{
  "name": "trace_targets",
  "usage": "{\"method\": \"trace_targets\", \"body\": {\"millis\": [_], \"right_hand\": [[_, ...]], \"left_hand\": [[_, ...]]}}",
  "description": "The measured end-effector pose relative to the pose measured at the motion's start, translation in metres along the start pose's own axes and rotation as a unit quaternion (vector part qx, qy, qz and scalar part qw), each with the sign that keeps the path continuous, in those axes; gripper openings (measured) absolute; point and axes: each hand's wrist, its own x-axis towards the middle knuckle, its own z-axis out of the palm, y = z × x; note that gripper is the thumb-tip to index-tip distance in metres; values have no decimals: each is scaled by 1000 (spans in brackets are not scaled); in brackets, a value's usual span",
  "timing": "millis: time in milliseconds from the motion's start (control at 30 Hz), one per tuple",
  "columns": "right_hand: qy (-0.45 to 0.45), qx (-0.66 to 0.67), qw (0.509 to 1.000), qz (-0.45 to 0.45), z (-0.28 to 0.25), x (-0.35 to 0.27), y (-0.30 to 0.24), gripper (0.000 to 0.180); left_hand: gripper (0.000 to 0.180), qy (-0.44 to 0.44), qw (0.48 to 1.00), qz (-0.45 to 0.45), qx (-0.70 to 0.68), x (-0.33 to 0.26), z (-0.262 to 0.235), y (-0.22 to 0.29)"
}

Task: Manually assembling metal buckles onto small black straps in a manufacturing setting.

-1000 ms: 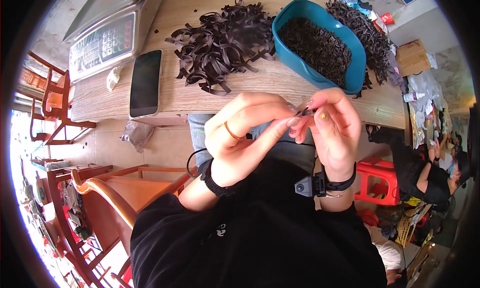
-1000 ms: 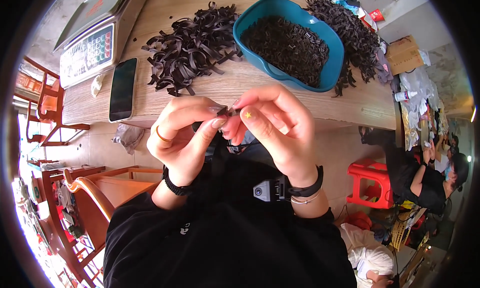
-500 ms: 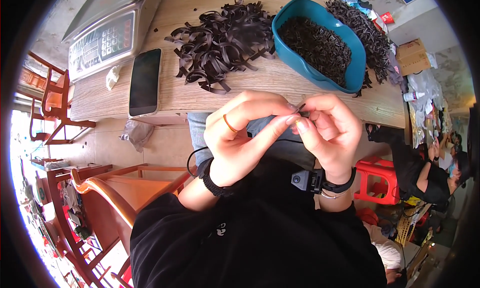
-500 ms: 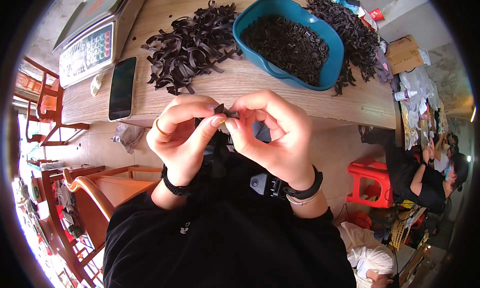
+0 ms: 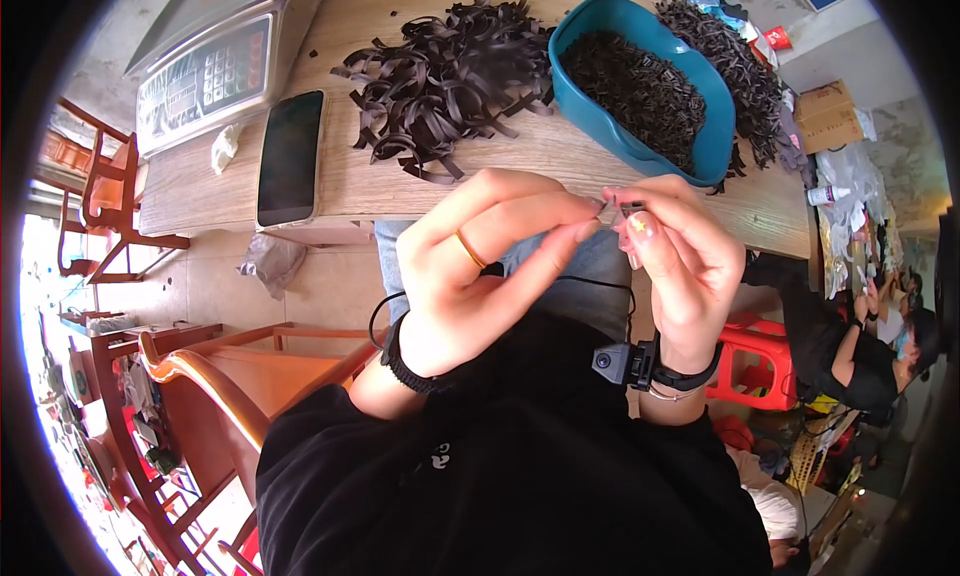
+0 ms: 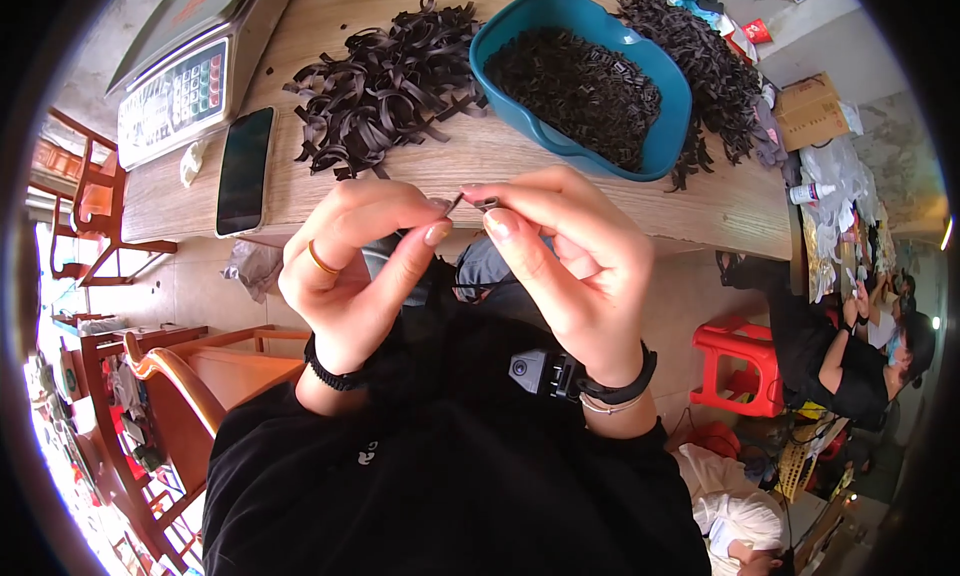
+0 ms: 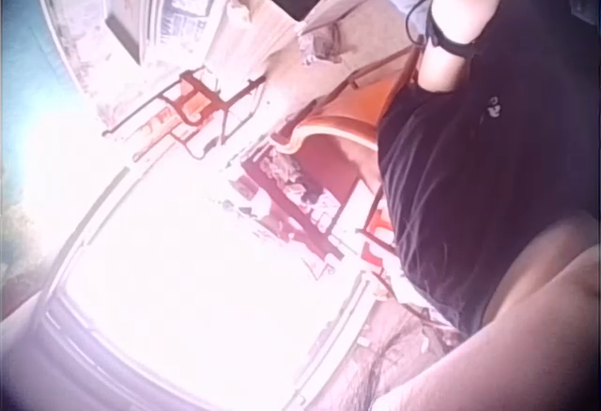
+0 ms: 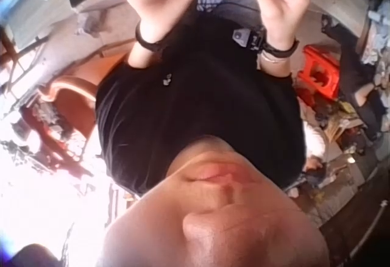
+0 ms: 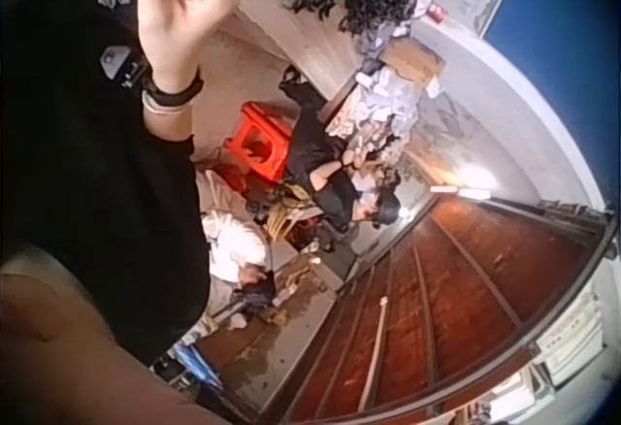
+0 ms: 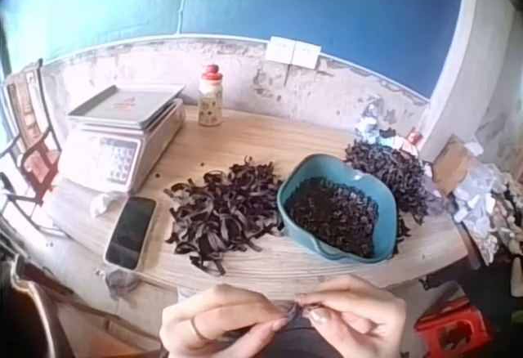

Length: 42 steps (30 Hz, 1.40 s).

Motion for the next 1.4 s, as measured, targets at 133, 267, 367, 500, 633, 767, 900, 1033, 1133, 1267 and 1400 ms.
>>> {"method": "trace_targets", "body": {"millis": [133,267,367,500,633,767,900,1033,1133,1267,1400], "right_hand": [[16,52,998,-6,2,-3,2,17],[22,138,990,25,4,-7,3,17],[24,127,992,11,6,-7,4,16],[17,26,998,-54,6,-6,11,16],[13,-29,996,-80,7,-4,12,16],[1,-18,997,-76,4,-5,13,16],[18,-13,999,-42,6,-8,11,16],[36,-19,997,-65,10,-8,12,16],[43,-69,995,-60,11,-10,13,16],[59,-165,983,-60,12,-10,12,15],[59,-217,970,-96,12,-8,13,16]], "left_hand": [[16,-27,998,-47,-42,-3,0,4],[15,-32,996,-68,-47,-3,-1,6],[14,-27,995,-75,-55,-3,-1,5],[14,-26,996,-77,-33,-3,0,6],[13,-12,997,-77,-2,-3,2,5],[13,-19,998,-62,18,-2,-1,3],[12,-45,996,-77,-21,0,-4,2],[11,-48,993,-90,-60,-1,-3,0],[11,-42,993,-95,-47,-1,-5,1],[11,-52,995,-85,-7,2,-5,5],[12,-73,991,-107,27,3,-9,9]]}}
